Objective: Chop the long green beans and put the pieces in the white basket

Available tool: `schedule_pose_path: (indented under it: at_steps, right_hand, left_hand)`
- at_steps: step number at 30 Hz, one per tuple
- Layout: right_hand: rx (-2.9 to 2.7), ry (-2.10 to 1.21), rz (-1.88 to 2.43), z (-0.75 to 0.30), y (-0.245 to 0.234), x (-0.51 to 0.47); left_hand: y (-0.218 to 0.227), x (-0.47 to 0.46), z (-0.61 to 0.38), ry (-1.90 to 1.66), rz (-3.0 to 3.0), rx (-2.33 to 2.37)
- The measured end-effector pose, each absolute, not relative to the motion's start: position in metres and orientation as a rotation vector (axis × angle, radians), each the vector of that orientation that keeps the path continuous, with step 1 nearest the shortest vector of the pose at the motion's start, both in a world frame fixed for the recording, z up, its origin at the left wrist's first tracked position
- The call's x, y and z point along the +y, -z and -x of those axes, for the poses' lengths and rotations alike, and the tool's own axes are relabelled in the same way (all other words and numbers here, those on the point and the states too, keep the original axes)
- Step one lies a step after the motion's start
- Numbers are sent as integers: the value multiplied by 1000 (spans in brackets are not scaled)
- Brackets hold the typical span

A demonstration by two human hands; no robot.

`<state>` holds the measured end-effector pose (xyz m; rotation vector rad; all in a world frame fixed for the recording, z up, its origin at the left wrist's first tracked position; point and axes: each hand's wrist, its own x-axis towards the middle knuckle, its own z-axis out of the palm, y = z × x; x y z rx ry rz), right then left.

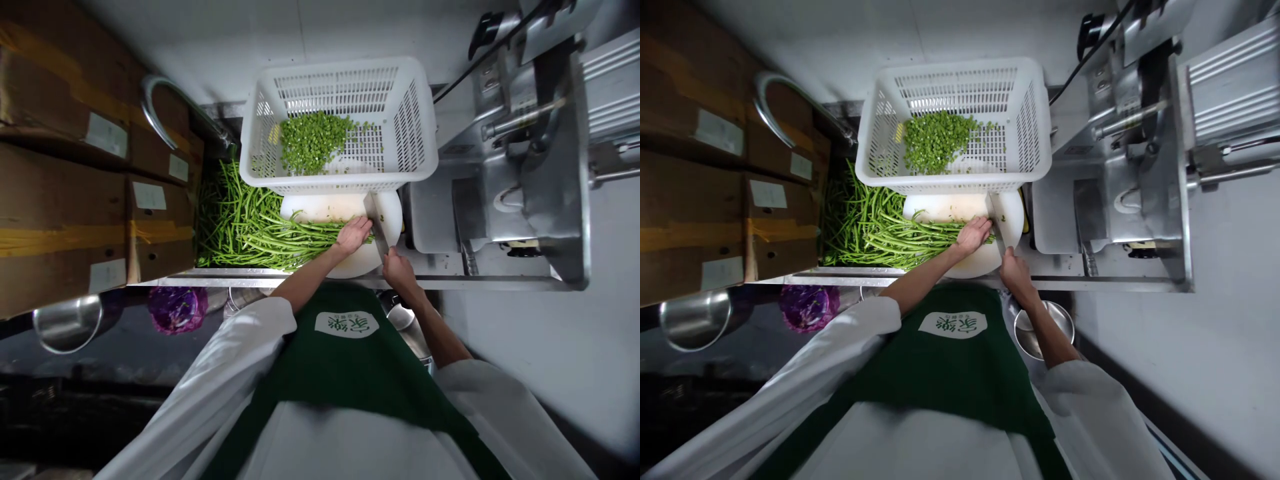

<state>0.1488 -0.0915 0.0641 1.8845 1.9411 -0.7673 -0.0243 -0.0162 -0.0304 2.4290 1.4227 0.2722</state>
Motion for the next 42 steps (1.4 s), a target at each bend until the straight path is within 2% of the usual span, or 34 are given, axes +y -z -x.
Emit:
schedule_pose_path:
  at_steps: [10,15,20,29,34,42]
  right_hand:
    - [1924,806,-1890,-148,-76,-101]
    - [1905,841,-1941,-129,-64,-91]
    - [1930,834,-1953,-126,-62,-91]
    - [1898,710,-1939,-132,-80,-103]
    - [1870,726,-1893,-134,-87,-114]
    - [1897,789,-1898,-119,-67,-87]
  left_hand:
    - [36,-15,24,-285,-2465,1474]
    - [16,-18,25,-224,-2448,1525]
    - [-4,-35,45,-456,-2434,1719]
    - [31,-39,53,-245,-2500,1654]
    - [29,-36,52,-206,-2492,1644]
    - [26,-36,50,-148,-2457,1626]
